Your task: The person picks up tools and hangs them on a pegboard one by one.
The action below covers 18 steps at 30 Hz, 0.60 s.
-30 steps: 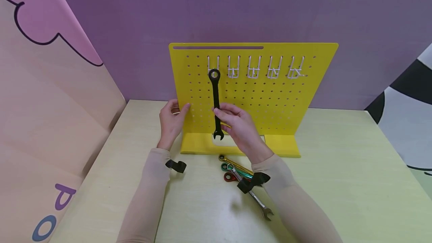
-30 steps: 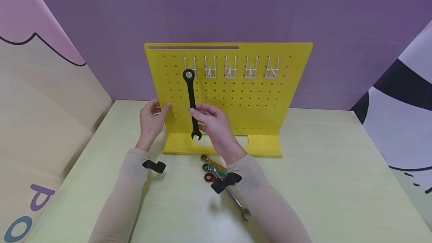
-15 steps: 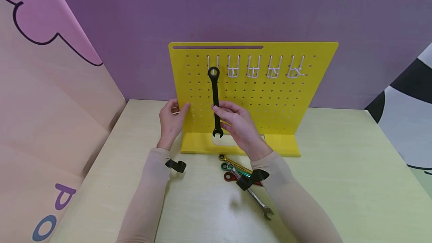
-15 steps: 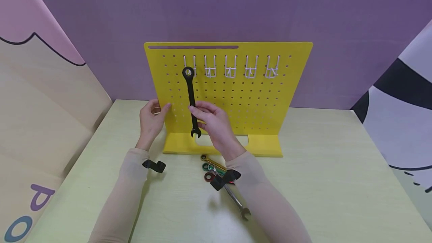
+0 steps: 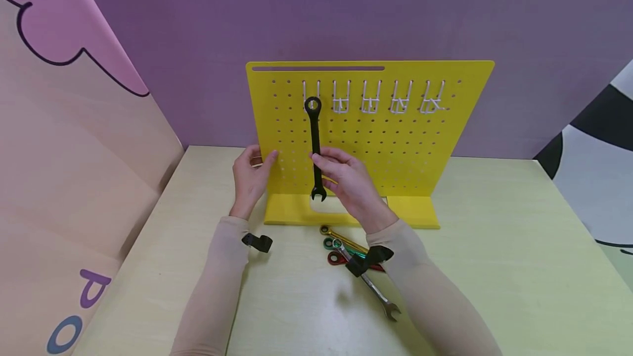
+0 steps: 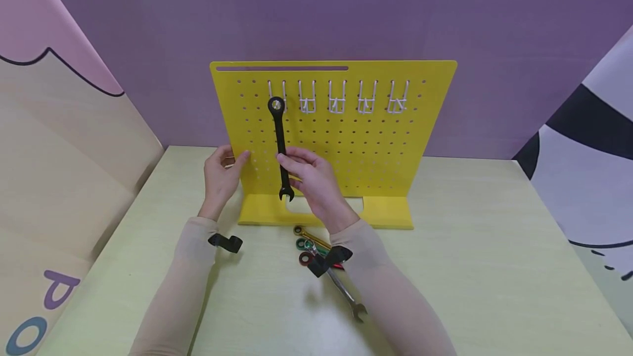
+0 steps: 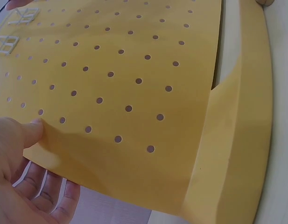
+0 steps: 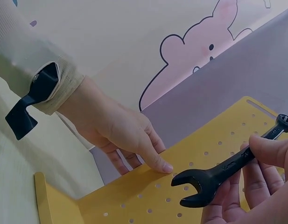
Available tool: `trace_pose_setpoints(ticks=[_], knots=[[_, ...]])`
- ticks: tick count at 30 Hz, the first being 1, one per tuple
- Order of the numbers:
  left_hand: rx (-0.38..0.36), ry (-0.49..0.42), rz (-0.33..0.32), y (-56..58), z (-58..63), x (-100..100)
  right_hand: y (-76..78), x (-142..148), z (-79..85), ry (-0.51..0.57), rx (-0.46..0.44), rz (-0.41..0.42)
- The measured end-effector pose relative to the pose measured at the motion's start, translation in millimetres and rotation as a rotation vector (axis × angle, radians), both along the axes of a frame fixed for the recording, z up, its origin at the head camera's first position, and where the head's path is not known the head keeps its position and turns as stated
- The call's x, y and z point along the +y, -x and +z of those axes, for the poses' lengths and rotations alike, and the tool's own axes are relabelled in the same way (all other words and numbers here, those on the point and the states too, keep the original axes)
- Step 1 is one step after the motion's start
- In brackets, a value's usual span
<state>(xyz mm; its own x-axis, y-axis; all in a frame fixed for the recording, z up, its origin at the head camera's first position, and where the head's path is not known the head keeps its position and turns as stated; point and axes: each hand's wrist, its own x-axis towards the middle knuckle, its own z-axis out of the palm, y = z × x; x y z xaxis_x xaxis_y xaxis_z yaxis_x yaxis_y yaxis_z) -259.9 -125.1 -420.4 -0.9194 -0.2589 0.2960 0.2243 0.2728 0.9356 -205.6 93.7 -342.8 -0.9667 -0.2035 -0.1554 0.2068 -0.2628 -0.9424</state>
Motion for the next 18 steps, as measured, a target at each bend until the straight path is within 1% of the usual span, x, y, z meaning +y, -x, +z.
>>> trace_pose_setpoints(ticks=[6,18], knots=[[0.005,0.008,0.0,0.1,0.3,-0.2,2.9,-1.0,-2.4,0.015,-0.008,-0.004],[-0.015,0.001,0.003,-1.8,2.1,0.5,7.1,-2.2,-5.4,0.006,-0.021,-0.015]])
